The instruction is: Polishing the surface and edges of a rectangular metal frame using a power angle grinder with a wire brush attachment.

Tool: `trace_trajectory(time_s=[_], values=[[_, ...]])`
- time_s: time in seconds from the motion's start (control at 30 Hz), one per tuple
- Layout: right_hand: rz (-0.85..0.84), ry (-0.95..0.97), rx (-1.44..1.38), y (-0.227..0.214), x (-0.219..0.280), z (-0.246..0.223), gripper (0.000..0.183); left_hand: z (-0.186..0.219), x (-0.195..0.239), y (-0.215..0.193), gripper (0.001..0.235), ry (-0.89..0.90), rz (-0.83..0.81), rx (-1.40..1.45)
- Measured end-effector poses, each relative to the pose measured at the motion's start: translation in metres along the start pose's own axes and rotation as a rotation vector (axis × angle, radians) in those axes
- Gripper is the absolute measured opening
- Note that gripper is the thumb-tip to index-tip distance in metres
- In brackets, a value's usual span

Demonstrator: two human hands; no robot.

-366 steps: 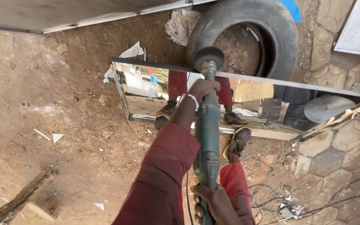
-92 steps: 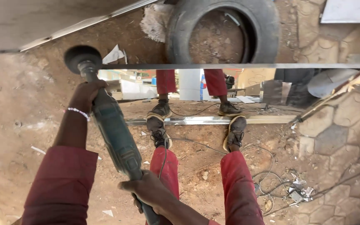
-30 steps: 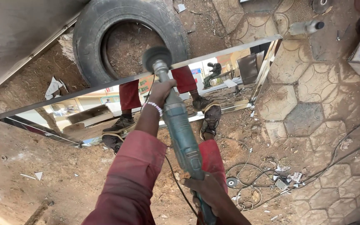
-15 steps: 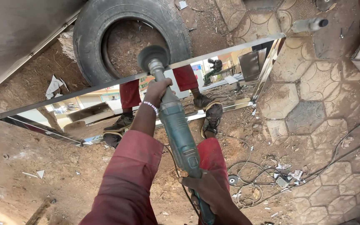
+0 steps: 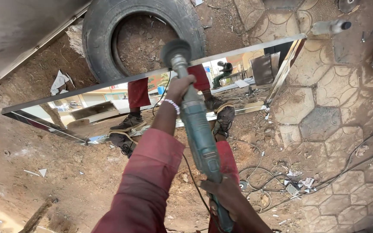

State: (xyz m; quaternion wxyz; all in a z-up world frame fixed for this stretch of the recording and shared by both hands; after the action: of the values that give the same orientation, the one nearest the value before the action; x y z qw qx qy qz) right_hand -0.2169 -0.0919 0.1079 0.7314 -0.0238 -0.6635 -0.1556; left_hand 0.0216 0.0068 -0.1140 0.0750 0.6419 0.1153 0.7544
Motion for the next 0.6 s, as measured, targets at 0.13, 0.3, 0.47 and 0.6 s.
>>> trace_trajectory(time_s=[0.13,0.3,0.47,0.6], values=[[-0.019,0.033,0.061,0.006,0.0,-0.003,0.029,0.008,0.015,-0.024,0.061,-0.008,0.157,-0.051],[-0.004,0.018,-0.001,-0.009,0.009,-0.013,0.021,0.004,-0.012,0.015,0.06,0.01,0.03,0.031],[-0.003,0.027,0.0,-0.008,0.006,-0.003,0.022,0.003,0.001,0.015,0.065,-0.008,0.04,0.008],[-0.039,0.041,0.116,0.019,-0.002,0.004,0.024,0.001,0.008,-0.043,0.066,0.0,0.153,-0.077]])
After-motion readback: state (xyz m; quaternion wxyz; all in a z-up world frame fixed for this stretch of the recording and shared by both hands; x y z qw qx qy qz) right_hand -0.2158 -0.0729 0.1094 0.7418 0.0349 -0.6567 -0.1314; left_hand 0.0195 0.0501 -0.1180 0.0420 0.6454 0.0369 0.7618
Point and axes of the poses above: each hand's wrist, its own x-axis away from the middle knuckle, its own y-axis out of the palm, z = x × y, the point moved 8 cm from there along -x, towards the middle knuckle, and after that the axes turned 10 degrees about -z, right-handed, at the moved point
